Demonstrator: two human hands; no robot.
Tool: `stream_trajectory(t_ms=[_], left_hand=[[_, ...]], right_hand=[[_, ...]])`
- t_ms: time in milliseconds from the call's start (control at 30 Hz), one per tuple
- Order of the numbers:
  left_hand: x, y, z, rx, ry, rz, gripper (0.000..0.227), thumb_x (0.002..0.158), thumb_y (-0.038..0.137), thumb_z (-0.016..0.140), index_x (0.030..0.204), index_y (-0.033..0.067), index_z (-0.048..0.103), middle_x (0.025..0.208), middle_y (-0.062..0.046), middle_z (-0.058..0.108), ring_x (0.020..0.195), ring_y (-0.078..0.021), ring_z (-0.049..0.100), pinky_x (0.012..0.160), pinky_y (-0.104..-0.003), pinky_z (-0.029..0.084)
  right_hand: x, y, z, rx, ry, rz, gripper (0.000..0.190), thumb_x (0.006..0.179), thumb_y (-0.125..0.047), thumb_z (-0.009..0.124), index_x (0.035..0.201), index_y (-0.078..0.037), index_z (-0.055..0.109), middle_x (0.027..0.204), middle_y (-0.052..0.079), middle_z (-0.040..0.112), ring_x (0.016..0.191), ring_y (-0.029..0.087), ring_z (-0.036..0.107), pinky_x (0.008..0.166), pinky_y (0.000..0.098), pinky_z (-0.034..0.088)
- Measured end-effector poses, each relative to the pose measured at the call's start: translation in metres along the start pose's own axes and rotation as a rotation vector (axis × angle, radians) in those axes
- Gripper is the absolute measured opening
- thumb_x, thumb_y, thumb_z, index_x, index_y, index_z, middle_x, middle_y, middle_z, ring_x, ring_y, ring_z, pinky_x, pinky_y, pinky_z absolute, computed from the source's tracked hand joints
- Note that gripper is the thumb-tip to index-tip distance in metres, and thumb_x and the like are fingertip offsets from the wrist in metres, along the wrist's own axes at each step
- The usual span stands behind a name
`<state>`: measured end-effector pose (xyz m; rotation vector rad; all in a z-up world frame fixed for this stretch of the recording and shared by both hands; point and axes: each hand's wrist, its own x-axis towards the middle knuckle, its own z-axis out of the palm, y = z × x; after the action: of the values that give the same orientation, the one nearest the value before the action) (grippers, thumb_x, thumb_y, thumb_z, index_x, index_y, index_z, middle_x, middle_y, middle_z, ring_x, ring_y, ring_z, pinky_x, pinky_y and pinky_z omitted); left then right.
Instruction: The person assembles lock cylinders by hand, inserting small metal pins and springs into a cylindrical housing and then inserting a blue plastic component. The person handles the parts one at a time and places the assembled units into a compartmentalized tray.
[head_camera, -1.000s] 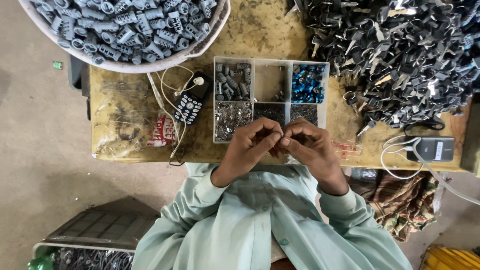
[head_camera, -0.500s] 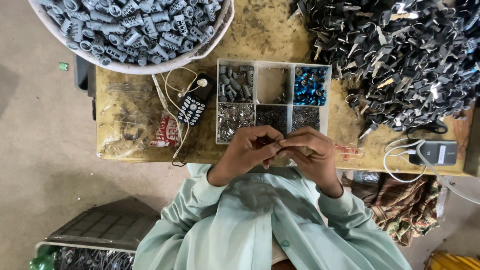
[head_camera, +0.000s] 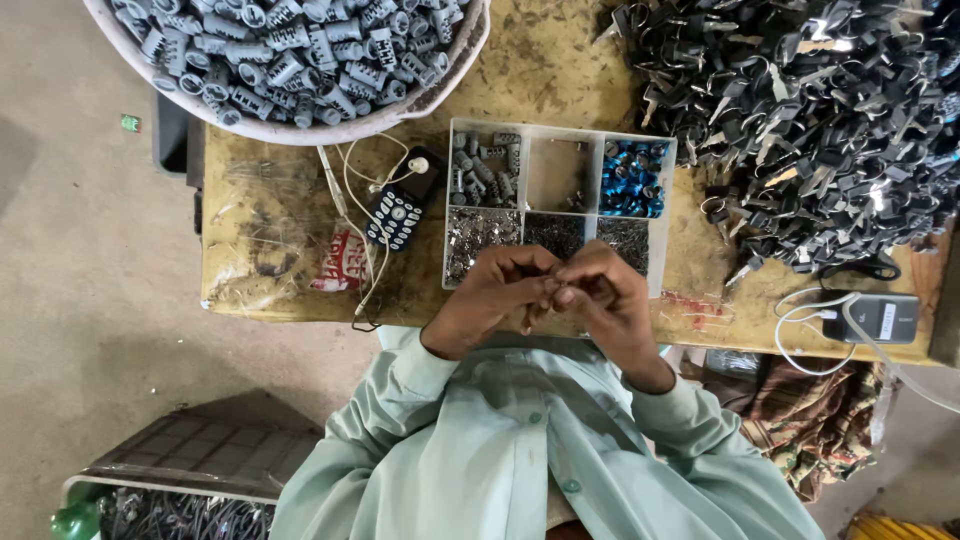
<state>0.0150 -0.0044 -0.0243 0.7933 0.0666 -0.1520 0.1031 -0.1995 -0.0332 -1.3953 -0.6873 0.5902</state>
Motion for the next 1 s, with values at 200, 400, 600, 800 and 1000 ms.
stream_trajectory(t_ms=[200, 400, 600, 800, 1000], left_hand=[[0.004, -0.011, -0.009, -0.039, 0.085, 0.028, 0.013, 0.101, 0.011, 0.068, 0.106, -0.0007, 0.067, 0.084, -0.002, 0.065, 0.069, -0.0100, 0.063, 0.059, -0.026, 0.053], [-0.003, -0.013, -0.013, -0.007, -0.054, 0.097, 0.014, 0.103, 0.011, 0.068, 0.103, -0.0023, 0.066, 0.079, -0.006, 0.064, 0.066, -0.0119, 0.061, 0.059, -0.027, 0.051], [0.000, -0.015, -0.012, -0.043, -0.050, 0.121, 0.017, 0.101, 0.011, 0.068, 0.106, -0.0047, 0.066, 0.082, -0.007, 0.065, 0.068, -0.0130, 0.062, 0.063, -0.029, 0.053], [0.001, -0.012, -0.011, -0.056, -0.047, 0.095, 0.015, 0.103, 0.011, 0.067, 0.107, -0.0039, 0.066, 0.086, -0.007, 0.065, 0.071, -0.0136, 0.063, 0.066, -0.029, 0.053], [0.000, -0.009, -0.005, -0.034, 0.113, 0.180, 0.014, 0.101, 0.013, 0.063, 0.105, 0.0004, 0.064, 0.094, -0.008, 0.070, 0.084, -0.0158, 0.068, 0.075, -0.032, 0.057]], right_hand=[[0.070, -0.049, -0.015, -0.443, -0.083, -0.021, 0.012, 0.103, -0.007, 0.065, 0.113, -0.002, 0.064, 0.100, 0.008, 0.070, 0.074, 0.010, 0.069, 0.060, 0.0221, 0.057], [0.171, -0.032, 0.029, -1.117, -0.510, -0.378, 0.022, 0.099, -0.020, 0.070, 0.116, -0.006, 0.071, 0.110, 0.013, 0.072, 0.088, 0.031, 0.071, 0.072, 0.0420, 0.056], [0.170, -0.007, 0.035, -1.196, -0.651, -0.201, 0.036, 0.096, -0.022, 0.066, 0.130, -0.009, 0.064, 0.134, 0.020, 0.060, 0.107, 0.044, 0.060, 0.088, 0.0572, 0.044], [0.158, -0.028, 0.022, -1.183, -0.599, -0.048, 0.022, 0.103, -0.021, 0.065, 0.120, -0.007, 0.061, 0.117, 0.015, 0.067, 0.090, 0.035, 0.068, 0.075, 0.0478, 0.052], [0.082, -0.069, -0.008, -0.650, -0.347, -0.325, 0.035, 0.095, 0.010, 0.063, 0.126, -0.002, 0.053, 0.114, 0.015, 0.064, 0.104, 0.024, 0.068, 0.087, 0.0336, 0.058]])
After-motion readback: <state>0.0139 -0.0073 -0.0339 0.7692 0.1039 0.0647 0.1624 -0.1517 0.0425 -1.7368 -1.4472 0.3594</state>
